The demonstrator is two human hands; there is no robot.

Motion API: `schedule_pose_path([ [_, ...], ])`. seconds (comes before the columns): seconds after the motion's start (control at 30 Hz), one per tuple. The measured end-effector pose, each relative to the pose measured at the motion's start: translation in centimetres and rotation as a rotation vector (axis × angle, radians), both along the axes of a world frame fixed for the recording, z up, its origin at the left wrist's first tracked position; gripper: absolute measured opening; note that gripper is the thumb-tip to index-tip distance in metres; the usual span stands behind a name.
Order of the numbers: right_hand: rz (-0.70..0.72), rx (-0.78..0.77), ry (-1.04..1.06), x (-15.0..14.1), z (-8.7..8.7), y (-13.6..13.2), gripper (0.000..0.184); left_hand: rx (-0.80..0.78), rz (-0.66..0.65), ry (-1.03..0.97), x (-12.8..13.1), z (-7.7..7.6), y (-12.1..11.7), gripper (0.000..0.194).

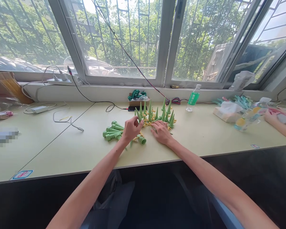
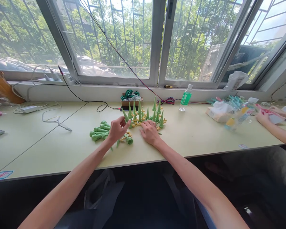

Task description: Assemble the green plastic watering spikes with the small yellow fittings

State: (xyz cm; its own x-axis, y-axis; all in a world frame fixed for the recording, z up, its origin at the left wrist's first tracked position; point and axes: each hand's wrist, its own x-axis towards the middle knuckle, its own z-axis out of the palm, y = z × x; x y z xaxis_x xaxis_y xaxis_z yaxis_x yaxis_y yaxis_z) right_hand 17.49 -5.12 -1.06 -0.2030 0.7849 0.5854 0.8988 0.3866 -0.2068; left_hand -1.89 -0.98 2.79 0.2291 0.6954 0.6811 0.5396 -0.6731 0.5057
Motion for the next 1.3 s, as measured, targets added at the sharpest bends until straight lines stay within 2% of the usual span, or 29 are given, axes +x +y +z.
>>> schedule_pose_path([
  [0.23,0.074,-0.084,-0.116,-0.2,-0.2,0.2,0.032,-0.042,-0.049,-0.055,0.3,0.1,-0.2,0.033],
  [0.63,0.163,-0.155,-0.221,-0.4,0.5,-0.1,0.038,-0.060,-0.053,0.017,0.1,-0.2,-0.2,0.043],
  [1.03,0.264,0.053,-0.126,-0.7,0.1,-0.1,0.019,-0.034,-0.054,0.043,-0.2,-0.7,0.3,0.038],
  [1.3,0.310,0.078,-0.124,-0.4,-0.2,0.2,0.018,-0.052,-0.064,0.037,-0.2,-0.8,0.4,0.035],
])
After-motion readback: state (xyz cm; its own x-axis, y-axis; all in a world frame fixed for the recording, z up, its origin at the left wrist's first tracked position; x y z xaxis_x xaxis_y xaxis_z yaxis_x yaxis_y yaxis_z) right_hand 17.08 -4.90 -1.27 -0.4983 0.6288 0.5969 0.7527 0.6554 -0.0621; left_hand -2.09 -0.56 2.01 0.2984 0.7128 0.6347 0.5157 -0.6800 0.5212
